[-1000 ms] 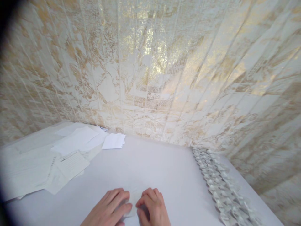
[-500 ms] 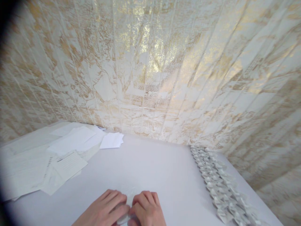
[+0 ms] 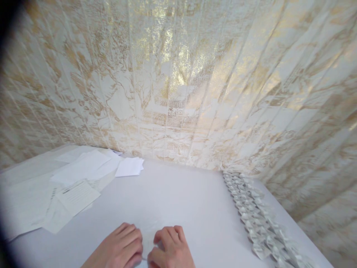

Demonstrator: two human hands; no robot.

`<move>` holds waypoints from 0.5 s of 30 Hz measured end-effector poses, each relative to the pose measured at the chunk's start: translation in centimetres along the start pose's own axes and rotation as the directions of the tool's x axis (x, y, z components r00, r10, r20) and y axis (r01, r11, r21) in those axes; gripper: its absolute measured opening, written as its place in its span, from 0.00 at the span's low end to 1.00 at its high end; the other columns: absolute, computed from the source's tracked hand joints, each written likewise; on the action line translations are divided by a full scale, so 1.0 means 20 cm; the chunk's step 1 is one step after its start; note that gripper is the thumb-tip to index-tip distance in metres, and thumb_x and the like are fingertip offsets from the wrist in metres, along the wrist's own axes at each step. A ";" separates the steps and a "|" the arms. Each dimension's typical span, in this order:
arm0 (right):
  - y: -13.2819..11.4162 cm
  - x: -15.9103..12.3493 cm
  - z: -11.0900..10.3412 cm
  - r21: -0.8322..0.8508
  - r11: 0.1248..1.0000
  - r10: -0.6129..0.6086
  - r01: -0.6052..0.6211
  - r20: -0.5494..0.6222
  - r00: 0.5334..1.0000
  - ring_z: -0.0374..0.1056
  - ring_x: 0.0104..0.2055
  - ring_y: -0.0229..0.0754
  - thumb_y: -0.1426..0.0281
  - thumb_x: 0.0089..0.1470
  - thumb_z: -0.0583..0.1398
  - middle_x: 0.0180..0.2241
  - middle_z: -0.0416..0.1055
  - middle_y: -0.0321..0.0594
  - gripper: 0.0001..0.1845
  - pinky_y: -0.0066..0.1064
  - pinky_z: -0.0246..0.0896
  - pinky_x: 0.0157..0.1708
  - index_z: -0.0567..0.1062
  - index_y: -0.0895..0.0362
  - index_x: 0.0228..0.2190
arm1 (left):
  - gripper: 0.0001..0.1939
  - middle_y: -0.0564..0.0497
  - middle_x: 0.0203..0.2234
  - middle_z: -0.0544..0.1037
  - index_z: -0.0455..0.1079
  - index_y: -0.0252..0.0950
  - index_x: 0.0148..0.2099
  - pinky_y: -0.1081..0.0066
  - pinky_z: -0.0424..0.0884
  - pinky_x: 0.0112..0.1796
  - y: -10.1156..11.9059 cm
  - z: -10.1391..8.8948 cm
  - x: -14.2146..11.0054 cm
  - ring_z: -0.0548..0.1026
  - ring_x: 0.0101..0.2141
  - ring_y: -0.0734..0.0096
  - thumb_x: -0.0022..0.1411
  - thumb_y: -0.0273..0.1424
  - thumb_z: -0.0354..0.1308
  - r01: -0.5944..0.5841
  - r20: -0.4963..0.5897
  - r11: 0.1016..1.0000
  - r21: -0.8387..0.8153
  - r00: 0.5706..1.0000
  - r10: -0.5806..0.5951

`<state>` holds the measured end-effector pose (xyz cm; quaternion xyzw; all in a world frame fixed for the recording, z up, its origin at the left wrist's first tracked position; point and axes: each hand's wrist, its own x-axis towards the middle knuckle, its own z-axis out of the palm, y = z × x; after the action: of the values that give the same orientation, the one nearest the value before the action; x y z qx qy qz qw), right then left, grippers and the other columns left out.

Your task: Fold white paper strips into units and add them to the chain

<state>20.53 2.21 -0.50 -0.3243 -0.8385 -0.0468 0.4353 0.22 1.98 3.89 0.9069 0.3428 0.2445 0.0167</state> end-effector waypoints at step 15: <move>-0.01 0.09 -0.15 0.023 0.989 -0.150 0.149 0.204 0.967 0.70 0.33 0.37 0.71 0.69 0.52 0.31 0.78 0.33 0.15 0.32 0.60 0.31 0.71 0.54 0.30 | 0.14 0.57 0.29 0.75 0.67 0.40 0.33 0.67 0.61 0.37 0.04 0.08 0.11 0.73 0.33 0.65 0.55 0.13 0.54 0.232 0.158 0.970 0.074 0.958 -0.241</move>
<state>21.91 1.88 2.73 -0.2616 -0.9012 -0.0425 0.3429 2.84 2.98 3.67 0.8767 0.4526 0.1549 0.0494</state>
